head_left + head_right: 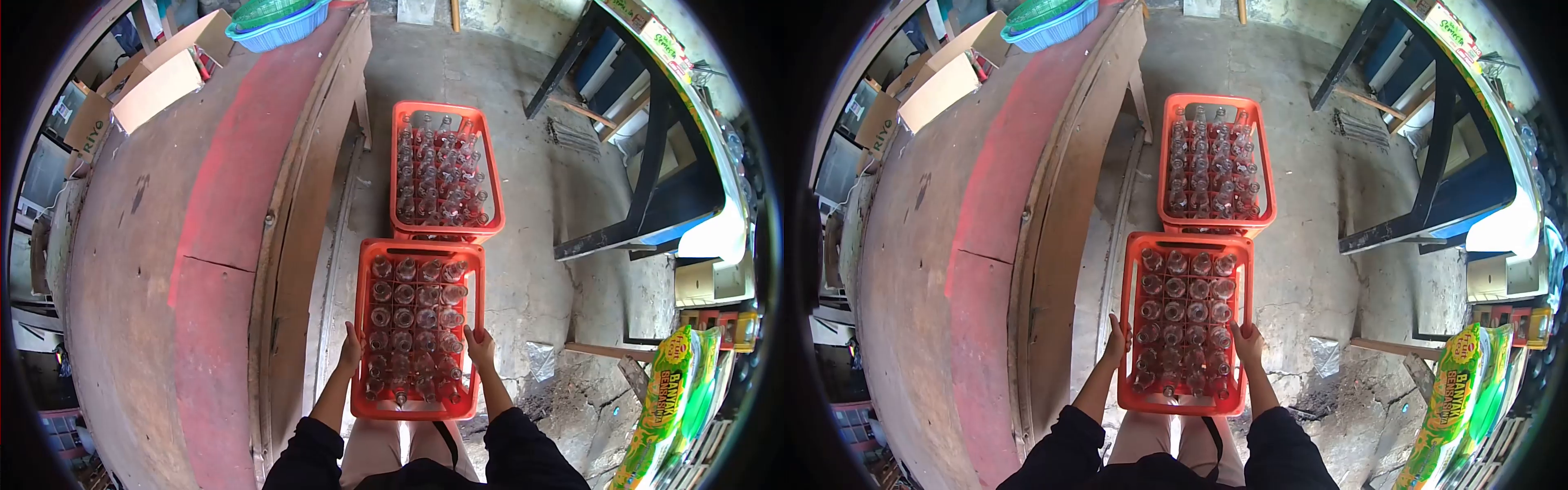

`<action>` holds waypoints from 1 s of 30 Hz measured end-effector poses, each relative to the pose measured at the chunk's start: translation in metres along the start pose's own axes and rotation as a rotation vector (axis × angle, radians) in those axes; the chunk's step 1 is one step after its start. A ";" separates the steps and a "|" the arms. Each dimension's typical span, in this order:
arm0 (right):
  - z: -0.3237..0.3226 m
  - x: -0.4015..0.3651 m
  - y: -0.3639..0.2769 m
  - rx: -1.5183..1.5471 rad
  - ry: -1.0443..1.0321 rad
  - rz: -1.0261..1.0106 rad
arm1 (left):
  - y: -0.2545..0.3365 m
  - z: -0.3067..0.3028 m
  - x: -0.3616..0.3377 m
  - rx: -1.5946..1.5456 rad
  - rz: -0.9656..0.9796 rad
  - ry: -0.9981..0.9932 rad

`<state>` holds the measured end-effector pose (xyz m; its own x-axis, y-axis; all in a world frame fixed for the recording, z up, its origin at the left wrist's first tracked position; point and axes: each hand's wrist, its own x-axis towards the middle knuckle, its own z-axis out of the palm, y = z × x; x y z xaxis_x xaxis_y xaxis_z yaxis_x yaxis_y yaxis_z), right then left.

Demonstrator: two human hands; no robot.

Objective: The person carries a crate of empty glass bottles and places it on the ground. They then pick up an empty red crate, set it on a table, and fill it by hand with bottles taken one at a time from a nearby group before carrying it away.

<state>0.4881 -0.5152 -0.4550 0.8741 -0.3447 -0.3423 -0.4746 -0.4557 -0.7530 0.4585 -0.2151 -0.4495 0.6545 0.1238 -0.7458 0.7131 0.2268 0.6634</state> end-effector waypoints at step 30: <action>-0.004 0.021 0.035 0.231 -0.105 0.042 | -0.015 0.010 0.012 0.224 0.269 0.118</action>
<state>0.4894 -0.5414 -0.4861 0.8659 -0.2665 -0.4233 -0.4849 -0.2395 -0.8411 0.4582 -0.2270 -0.4672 0.8017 0.2638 -0.5364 0.5655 -0.0440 0.8235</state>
